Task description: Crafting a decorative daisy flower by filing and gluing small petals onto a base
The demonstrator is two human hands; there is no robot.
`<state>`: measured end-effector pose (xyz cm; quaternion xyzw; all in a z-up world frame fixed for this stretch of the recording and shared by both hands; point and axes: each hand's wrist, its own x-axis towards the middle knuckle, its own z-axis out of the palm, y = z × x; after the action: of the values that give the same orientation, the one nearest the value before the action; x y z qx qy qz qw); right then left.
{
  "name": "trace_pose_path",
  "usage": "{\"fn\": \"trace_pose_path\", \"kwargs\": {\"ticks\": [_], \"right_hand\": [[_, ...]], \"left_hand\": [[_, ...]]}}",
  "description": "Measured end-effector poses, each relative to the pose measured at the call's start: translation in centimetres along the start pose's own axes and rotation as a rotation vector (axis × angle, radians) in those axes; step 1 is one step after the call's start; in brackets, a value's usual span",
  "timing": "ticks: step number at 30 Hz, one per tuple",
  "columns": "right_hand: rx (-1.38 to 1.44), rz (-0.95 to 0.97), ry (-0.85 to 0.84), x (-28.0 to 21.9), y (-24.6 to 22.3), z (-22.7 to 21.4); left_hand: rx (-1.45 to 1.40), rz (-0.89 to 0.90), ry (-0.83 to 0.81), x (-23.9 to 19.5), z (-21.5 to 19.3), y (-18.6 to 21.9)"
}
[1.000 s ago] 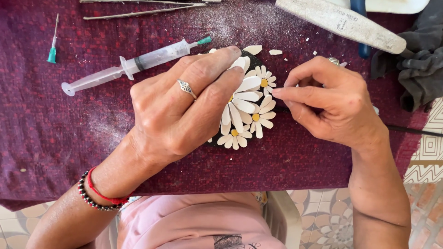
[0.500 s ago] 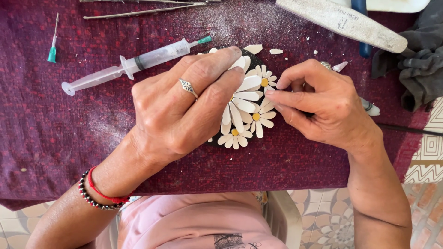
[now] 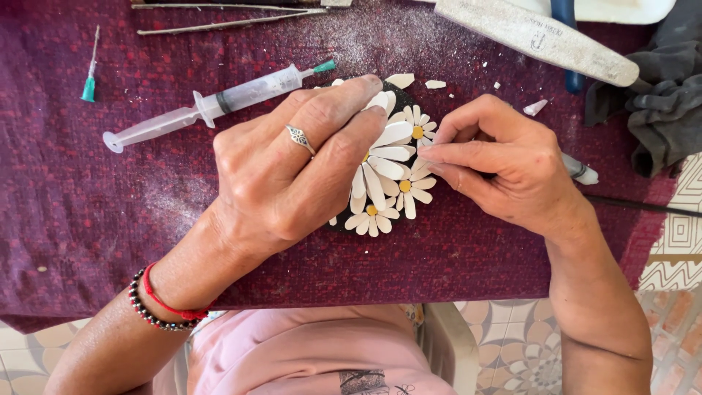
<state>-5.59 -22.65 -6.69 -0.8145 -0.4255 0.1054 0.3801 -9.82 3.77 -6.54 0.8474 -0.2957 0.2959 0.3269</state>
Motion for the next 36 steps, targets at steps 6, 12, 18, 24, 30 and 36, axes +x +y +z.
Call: {"fn": "trace_pose_path", "kwargs": {"ticks": [6,12,18,24,30,36], "right_hand": [[0.022,-0.021,0.025,0.5,-0.2,0.4],[0.003,-0.045,0.020,0.3,-0.3,0.3],[-0.036,-0.071,0.025,0.3,-0.3,0.3],[0.066,-0.043,0.123,0.7,-1.1,0.3],[0.288,0.041,0.499,0.5,-2.2,2.0],[0.756,0.385,0.734,1.9,-3.7,2.4]], "left_hand": [[-0.013,0.003,0.003,-0.1,0.0,-0.2],[0.033,0.017,-0.014,-0.3,0.3,0.0],[0.035,0.027,-0.038,-0.4,0.4,-0.1],[-0.024,0.066,0.014,0.1,0.6,0.0],[-0.332,-0.095,-0.088,0.1,1.6,1.4],[-0.521,-0.210,0.041,2.3,2.7,2.4]]}}
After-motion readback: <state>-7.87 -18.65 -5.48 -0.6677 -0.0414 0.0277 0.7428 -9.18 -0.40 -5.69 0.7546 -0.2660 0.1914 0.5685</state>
